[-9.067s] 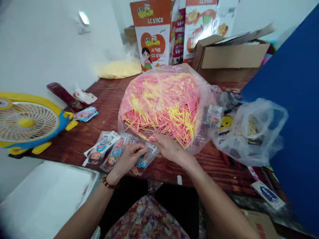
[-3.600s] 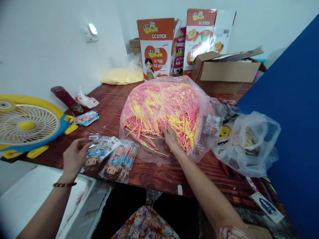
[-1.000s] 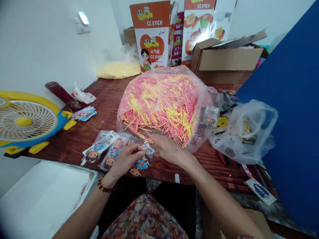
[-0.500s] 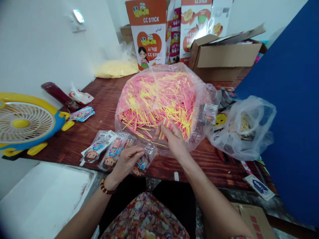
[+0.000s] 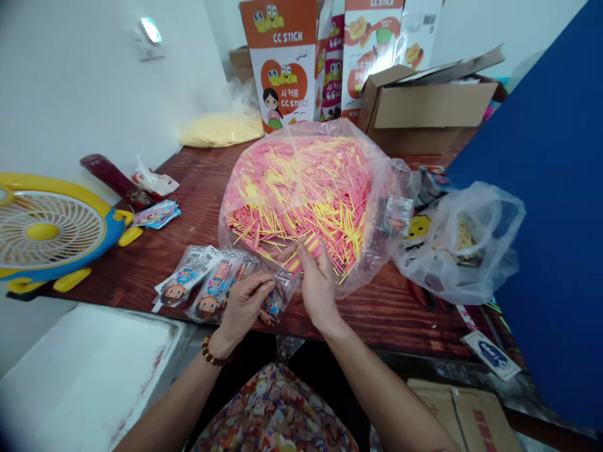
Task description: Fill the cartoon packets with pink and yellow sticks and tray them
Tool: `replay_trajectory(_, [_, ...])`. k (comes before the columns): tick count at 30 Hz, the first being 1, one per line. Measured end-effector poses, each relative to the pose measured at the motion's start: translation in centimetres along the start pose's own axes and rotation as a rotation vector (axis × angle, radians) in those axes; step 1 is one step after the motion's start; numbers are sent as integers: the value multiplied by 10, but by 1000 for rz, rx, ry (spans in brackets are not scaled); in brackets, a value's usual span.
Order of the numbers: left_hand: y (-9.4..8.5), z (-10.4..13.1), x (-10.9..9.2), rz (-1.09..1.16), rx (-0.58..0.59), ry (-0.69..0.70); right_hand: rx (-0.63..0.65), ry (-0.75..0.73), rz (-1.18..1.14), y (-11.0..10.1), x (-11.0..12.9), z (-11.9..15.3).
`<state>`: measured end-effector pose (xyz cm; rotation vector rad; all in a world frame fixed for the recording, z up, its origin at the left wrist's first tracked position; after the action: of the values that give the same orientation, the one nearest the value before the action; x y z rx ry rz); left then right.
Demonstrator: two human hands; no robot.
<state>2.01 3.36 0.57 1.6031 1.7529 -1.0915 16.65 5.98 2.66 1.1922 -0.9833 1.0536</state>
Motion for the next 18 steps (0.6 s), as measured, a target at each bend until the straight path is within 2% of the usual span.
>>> replay_trajectory(6, [1, -1, 2, 17, -19, -41, 56, 4, 80, -1, 7, 0])
replay_trajectory(11, [1, -11, 5, 153, -47, -156, 299, -51, 269, 7, 21, -4])
replay_trajectory(14, [-1, -18, 5, 236, -109, -226, 352, -137, 385, 6, 33, -4])
replay_trajectory(18, [0, -22, 7, 329, -151, -264, 439, -237, 654, 9, 45, -3])
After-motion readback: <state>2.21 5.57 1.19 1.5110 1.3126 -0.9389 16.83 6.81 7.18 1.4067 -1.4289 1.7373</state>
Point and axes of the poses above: each hand's wrist, its own z-axis away from the middle knuckle, its own y-axis out of the palm, x = y × z, the point moved 6 cm from there along -z, towards the middle knuckle, and after that the axes turned 13 degrees about y, right-handed, at the moved point
